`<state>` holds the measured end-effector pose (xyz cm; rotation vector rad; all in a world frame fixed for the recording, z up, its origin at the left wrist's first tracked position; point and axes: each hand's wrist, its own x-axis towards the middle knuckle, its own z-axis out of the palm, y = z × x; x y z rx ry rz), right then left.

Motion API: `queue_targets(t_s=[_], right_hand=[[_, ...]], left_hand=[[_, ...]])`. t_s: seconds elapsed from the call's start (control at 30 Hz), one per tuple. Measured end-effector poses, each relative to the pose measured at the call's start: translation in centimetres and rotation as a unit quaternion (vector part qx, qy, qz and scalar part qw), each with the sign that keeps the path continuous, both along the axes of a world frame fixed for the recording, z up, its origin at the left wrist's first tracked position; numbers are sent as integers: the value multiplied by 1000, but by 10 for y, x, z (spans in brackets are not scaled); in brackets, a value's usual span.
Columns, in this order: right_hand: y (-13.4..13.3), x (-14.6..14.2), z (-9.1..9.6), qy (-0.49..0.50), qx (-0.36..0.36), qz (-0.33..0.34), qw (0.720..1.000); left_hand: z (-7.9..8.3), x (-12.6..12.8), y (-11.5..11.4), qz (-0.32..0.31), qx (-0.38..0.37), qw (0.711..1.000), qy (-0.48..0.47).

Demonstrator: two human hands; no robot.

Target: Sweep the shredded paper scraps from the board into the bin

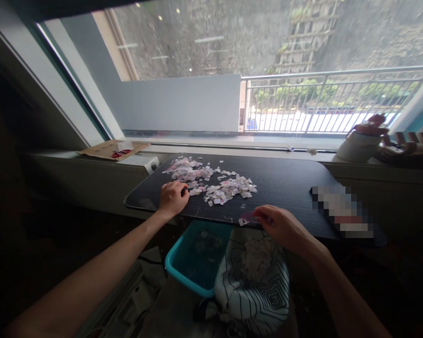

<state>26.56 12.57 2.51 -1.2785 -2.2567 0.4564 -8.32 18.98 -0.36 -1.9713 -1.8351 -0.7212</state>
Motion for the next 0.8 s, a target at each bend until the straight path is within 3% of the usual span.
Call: queue_targets(t_s=[0.17,0.4,0.53,0.67,0.8], right_hand=[[3,-4,0,19,27,-21,999],[-15,5,4,-14,8,34,999],[-12,7,4,-29,52,-16,998],[2,-11,-2,-66,92,-106,988],[2,-49,-2,-73,72,-59,993]], left_hand=[[0,-1,1,1,3,1000,6],[0,0,1,1,4,1000,6],[-1,0,1,0,4,1000,3],[0,0,1,0,5,1000,1],[0,1,-1,2,4,1000,0]])
